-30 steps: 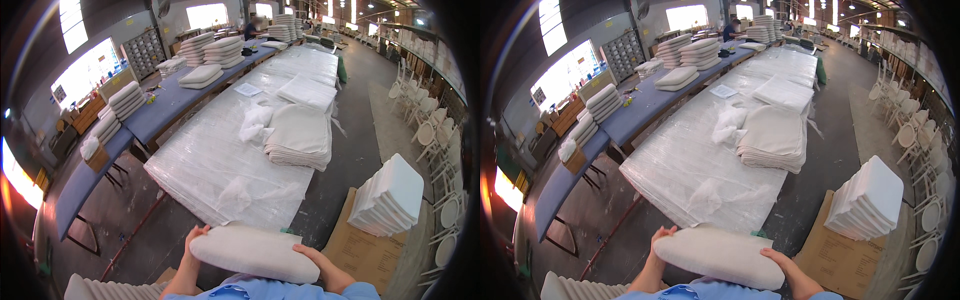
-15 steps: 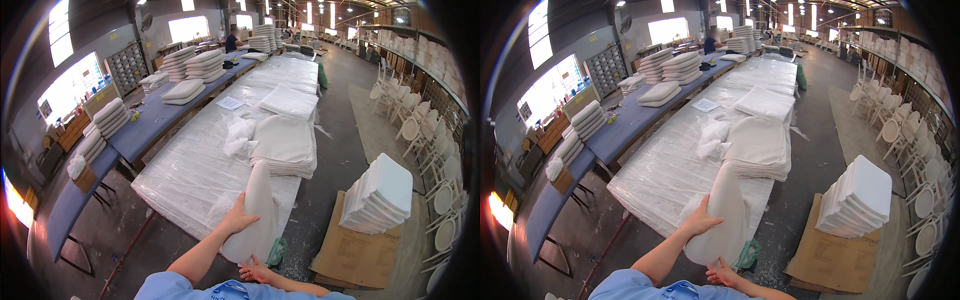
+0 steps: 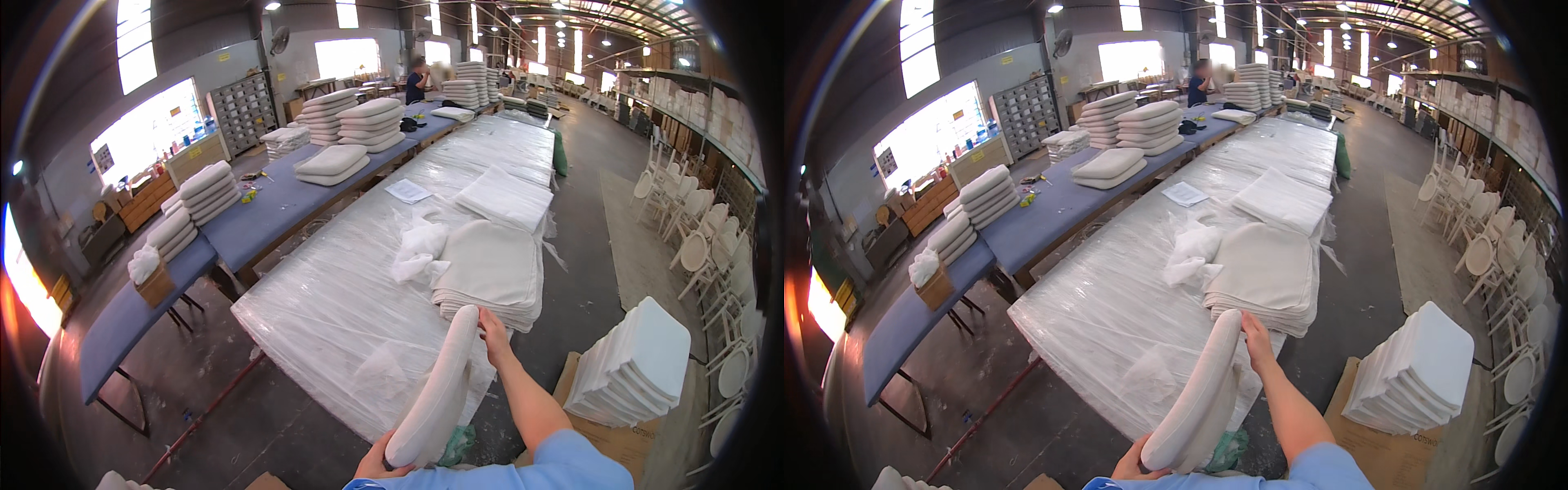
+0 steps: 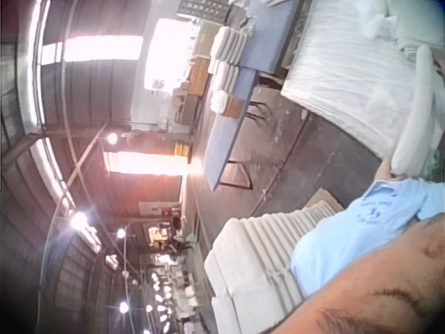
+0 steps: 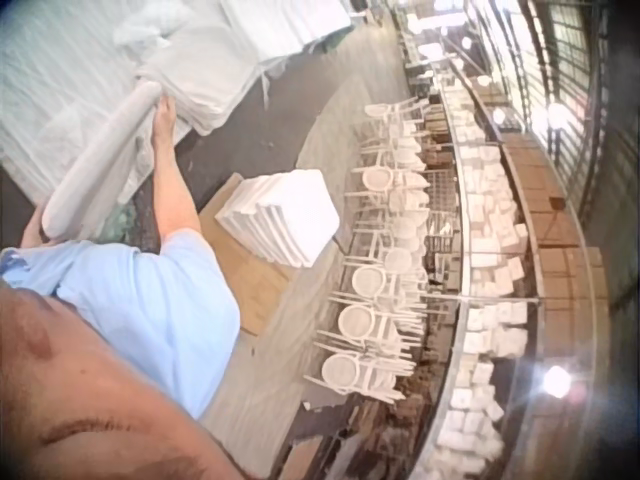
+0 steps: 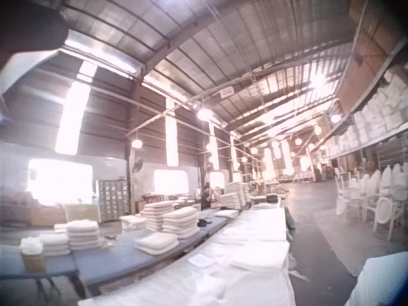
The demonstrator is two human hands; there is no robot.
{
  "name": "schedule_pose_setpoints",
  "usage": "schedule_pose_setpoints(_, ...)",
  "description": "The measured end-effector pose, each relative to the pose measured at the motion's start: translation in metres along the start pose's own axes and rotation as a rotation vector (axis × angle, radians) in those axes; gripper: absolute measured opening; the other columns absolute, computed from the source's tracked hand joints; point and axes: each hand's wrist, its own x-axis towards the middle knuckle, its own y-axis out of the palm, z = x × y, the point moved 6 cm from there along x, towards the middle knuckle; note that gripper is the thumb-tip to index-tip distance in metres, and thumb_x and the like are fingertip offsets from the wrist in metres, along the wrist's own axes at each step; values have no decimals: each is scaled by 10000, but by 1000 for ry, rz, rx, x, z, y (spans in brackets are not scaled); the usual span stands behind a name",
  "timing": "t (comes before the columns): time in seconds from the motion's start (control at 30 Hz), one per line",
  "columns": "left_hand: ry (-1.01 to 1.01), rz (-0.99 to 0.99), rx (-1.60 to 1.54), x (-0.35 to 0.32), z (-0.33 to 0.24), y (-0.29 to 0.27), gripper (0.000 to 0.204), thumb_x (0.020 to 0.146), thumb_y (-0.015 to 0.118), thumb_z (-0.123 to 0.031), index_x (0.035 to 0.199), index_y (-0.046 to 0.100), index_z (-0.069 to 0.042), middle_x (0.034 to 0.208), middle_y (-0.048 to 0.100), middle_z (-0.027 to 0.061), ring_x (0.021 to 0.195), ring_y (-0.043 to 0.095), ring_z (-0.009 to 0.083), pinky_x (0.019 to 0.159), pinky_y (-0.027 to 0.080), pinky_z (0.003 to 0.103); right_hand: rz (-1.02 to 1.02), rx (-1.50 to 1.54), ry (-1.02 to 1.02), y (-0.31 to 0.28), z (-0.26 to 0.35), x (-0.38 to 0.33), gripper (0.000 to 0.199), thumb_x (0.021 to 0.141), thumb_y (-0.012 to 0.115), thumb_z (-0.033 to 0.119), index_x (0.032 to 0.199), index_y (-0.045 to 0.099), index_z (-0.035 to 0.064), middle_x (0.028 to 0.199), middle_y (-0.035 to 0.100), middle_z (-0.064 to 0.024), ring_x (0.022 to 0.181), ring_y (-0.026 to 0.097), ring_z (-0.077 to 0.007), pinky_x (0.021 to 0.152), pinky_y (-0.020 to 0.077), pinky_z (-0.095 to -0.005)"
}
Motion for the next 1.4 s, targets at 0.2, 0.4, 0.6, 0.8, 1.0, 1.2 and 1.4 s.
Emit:
schedule_pose_setpoints(0.2, 53, -379, 38, 13, 25, -20, 856, 717, 914, -289, 1423, 490, -55, 1277, 669, 182, 1210, 647, 275, 1012, 518, 394, 92, -88, 3, 30, -37, 53, 457, 987, 550, 597, 1198, 637, 201, 1193, 644, 15, 1060, 549, -146, 916, 398, -418)
schedule_pose_setpoints(0.4, 131, -200, 77, 16, 4, -36, 754, 746, 904, -264, 1368, 536, -50, 1237, 686, 161, 1153, 664, 247, 984, 531, 378, -124, 60, 101, 15, -17, 51, 608, 946, 545, 706, 1137, 636, 136, 1081, 663, -26, 1069, 580, -191, 889, 446, -434)
schedule_pose_setpoints(0.6, 282, -14, 171, 0, -58, -79, 692, 729, 908, -113, 1343, 593, -54, 1247, 688, 105, 1168, 637, 195, 1026, 502, 364, -237, 590, 61, -39, -9, -65, 518, 1007, 517, 614, 1056, 609, 106, 959, 660, -43, 959, 635, -207, 866, 505, -375)
schedule_pose_setpoints(0.8, 365, 76, 265, -37, -57, -123, 755, 667, 792, 159, 1356, 585, -73, 1388, 606, 113, 1300, 580, 248, 1098, 457, 366, -512, 708, -66, -60, -11, -258, 355, 1055, 513, 450, 973, 571, 109, 1022, 652, -72, 948, 627, -195, 851, 520, -367)
schedule_pose_setpoints(1.0, -27, 373, 135, -33, 20, -127, 985, 610, 952, -124, 1485, 500, -131, 1624, 325, 148, 1497, 339, 290, 1201, 330, 421, -485, 322, 50, -78, -55, -339, 151, 1029, 554, 235, 1001, 527, 89, 1154, 610, -80, 1022, 550, -149, 934, 458, -318)
schedule_pose_setpoints(1.2, -348, 464, -176, -14, 80, -129, 766, 922, 707, -469, 1560, 437, -141, 1715, 120, 127, 1575, 152, 281, 1241, 236, 443, 96, -466, 425, -103, -44, -298, 180, 987, 645, 232, 967, 661, 54, 937, 648, 7, 852, 583, -91, 786, 483, -289)
schedule_pose_setpoints(1.4, -295, 469, 504, 73, 155, -96, 651, 990, 591, -456, 1542, 460, -136, 1664, 252, 196, 1543, 251, 346, 1220, 278, 480, 598, -1109, 236, -14, -112, -155, 390, 916, 677, 332, 1198, 704, 65, 1063, 732, -144, 971, 689, -347, 848, 542, -411)
